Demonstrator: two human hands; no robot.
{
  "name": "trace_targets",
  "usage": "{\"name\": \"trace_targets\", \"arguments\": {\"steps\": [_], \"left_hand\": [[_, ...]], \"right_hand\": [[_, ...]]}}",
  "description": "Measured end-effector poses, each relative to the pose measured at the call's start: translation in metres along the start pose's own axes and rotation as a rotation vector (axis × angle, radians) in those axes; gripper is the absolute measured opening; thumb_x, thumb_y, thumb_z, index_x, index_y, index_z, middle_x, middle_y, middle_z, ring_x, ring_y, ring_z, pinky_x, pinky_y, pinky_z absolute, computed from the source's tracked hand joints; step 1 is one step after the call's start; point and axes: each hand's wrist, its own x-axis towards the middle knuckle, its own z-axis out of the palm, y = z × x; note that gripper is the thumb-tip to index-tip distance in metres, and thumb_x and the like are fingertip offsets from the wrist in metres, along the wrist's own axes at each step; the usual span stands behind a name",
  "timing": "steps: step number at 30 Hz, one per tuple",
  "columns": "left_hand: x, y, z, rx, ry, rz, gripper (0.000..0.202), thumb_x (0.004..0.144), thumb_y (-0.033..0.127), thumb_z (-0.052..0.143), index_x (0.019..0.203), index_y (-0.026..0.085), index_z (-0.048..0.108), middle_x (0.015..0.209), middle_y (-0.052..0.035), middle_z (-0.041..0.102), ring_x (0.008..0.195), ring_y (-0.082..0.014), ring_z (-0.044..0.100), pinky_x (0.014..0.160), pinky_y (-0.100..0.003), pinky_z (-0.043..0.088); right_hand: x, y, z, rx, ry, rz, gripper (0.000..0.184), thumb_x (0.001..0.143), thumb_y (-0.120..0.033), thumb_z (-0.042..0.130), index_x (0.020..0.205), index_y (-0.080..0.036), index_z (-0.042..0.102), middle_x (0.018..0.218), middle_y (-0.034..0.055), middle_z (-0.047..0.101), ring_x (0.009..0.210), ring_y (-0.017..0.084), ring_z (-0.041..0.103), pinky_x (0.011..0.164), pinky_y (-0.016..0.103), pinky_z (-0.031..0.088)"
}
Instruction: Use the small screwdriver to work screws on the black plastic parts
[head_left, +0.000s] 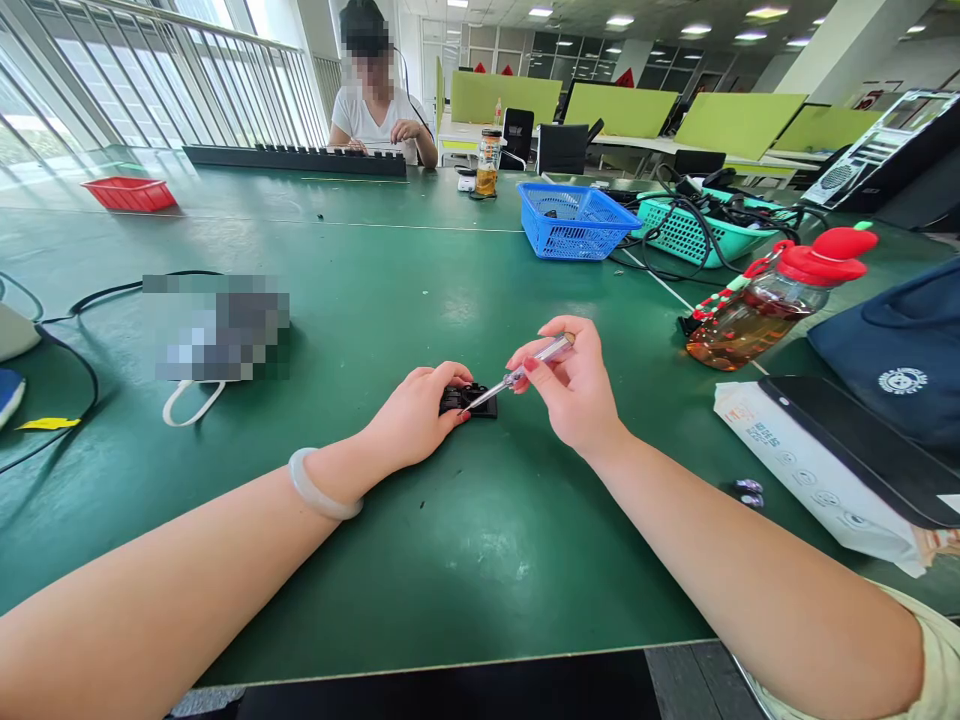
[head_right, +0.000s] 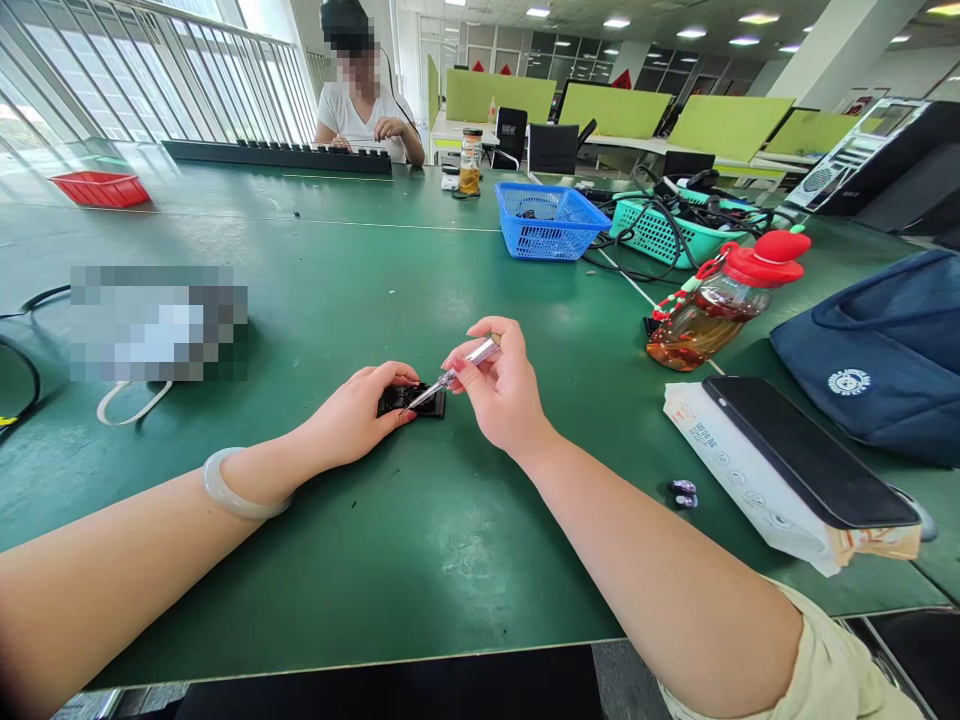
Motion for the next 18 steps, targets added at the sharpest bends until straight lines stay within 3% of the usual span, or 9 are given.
{"name": "trace_targets", "arguments": {"steps": [7,11,18], "left_hand": [[-0.001,-0.003,0.001,0.028,-0.013,0.006,0.040,0.087,0.027,0.060,0.127,0.024,0.054,0.122,-0.0050,0.067,0.121,-0.0276,0.053,0.105,-0.045,0.045],[-0.001,-0.002,0.001,0.041,-0.023,-0.004,0.044,0.089,0.027,0.059,0.132,0.024,0.053,0.123,-0.0054,0.067,0.123,-0.0274,0.052,0.107,-0.044,0.045],[0.000,0.000,0.001,0.027,-0.010,-0.012,0.043,0.088,0.026,0.060,0.131,0.023,0.055,0.122,-0.0043,0.068,0.122,-0.0263,0.053,0.106,-0.043,0.046]], "right_hand": [[0.001,-0.010,-0.005,-0.146,0.254,-0.149,0.042,0.085,-0.050,0.067,0.112,-0.033,0.040,0.082,-0.0005,0.061,0.084,0.023,0.069,0.081,0.045,0.056],[0.001,-0.007,-0.008,-0.226,0.235,-0.199,0.037,0.089,-0.046,0.064,0.116,-0.032,0.043,0.082,0.0006,0.060,0.080,0.022,0.067,0.078,0.044,0.057],[0.002,0.008,-0.009,-0.339,0.086,-0.304,0.035,0.096,-0.042,0.054,0.126,-0.030,0.040,0.086,0.0003,0.063,0.077,0.018,0.066,0.077,0.041,0.059]]}}
